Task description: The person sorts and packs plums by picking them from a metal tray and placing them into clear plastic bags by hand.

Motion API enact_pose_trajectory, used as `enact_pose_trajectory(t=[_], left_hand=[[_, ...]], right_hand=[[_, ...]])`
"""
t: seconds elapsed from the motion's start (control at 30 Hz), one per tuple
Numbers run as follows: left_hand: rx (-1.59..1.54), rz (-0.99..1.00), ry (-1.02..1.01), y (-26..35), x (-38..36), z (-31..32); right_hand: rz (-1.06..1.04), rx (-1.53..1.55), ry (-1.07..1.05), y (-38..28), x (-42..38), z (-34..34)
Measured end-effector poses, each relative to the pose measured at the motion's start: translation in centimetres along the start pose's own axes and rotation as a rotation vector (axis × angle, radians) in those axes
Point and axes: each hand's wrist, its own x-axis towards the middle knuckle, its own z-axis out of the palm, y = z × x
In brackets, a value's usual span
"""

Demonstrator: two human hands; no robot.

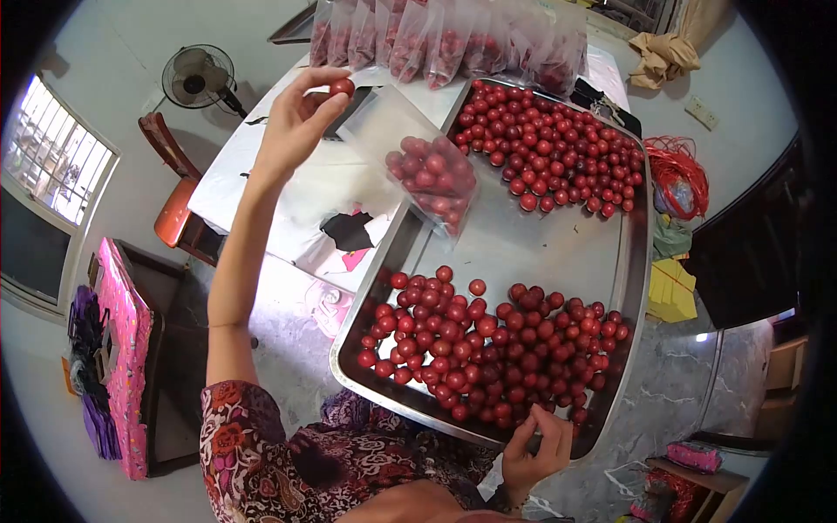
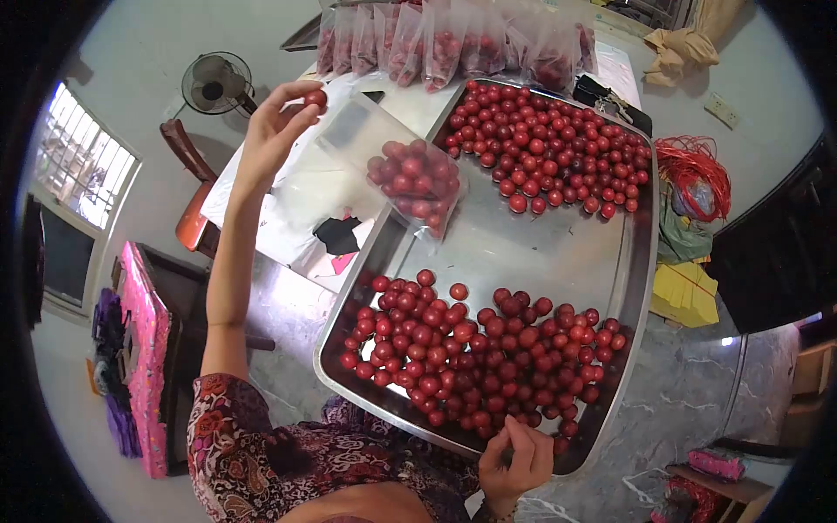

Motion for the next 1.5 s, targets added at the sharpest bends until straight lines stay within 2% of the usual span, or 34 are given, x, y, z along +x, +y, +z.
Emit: enact_pose_trajectory(t=[0.1,0.13,0.23,0.27,0.33,0.47,0.6,0.7,0.77,0.8,0.87,1.03,1.1,1.13,1.23,1.27,1.33,1.4,1.47,1.5], left_hand=[[0.033,-0.173,-0.325,-0.7,1.2,-0.6],[0.032,-0.175,-0.325,-0.6,1.5,-0.6],[0.078,-0.216,-0.54,-0.6,2.7,-1.0],[0.077,-0.218,-0.541,-0.6,3.3,-1.1],[0.09,-0.252,-0.792,-0.6,4.4,-1.3],[0.079,-0.362,-0.892,-0.7,5.2,-0.6],[0.096,-0.393,-0.949,-0.7,5.4,-0.5],[0.114,-0.283,-0.909,-0.2,5.0,-0.7],[0.105,-0.271,-0.723,-0.6,4.5,-1.4],[0.1,-0.266,-0.719,-0.8,4.0,-1.5],[0.099,-0.13,-0.597,-0.8,2.6,-1.6],[0.208,-0.041,-0.593,0.3,0.8,-0.1],[0.289,0.152,-0.478,0.5,0.8,0.8],[0.283,0.154,-0.474,1.2,1.1,1.3],[0.473,0.447,-0.534,2.9,3.0,2.7],[0.465,0.452,-0.532,2.9,4.0,3.2],[0.512,0.624,-0.628,3.5,5.9,4.2],[0.587,0.583,-0.707,4.5,7.4,4.8],[0.648,0.706,-0.796,5.0,8.2,5.3],[0.628,0.781,-0.767,4.8,8.1,5.6]], right_hand=[[0.004,-0.005,-0.007,0.0,-0.1,-0.1],[0.005,-0.013,-0.014,0.1,-0.1,-0.1],[-0.006,-0.005,-0.01,0.2,-0.1,-0.1],[-0.004,-0.006,-0.012,0.2,0.0,-0.1],[-0.004,-0.004,-0.004,0.1,0.0,0.0],[0.001,-0.014,-0.001,0.0,0.1,0.0],[0.018,-0.015,-0.011,-0.2,0.3,-0.1],[0.025,-0.02,-0.022,-0.4,0.5,-0.2],[0.022,-0.021,-0.032,-0.5,0.7,-0.2],[0.037,-0.008,-0.029,-0.5,0.6,-0.1],[0.046,0.0,-0.027,-0.5,0.7,-0.1],[0.054,-0.005,-0.058,-0.7,0.9,-0.1],[0.046,-0.003,-0.058,-0.7,0.9,-0.1],[0.047,0.005,-0.058,-0.7,0.9,0.0],[0.049,0.01,-0.062,-0.5,0.8,0.0],[0.048,0.002,-0.058,-0.5,0.8,0.1],[0.074,0.015,-0.075,-0.4,0.8,0.0],[0.071,0.008,-0.071,-0.5,0.9,0.0],[0.071,0.003,-0.067,-0.6,0.9,0.0],[0.066,0.013,-0.065,-0.6,0.9,0.0]])
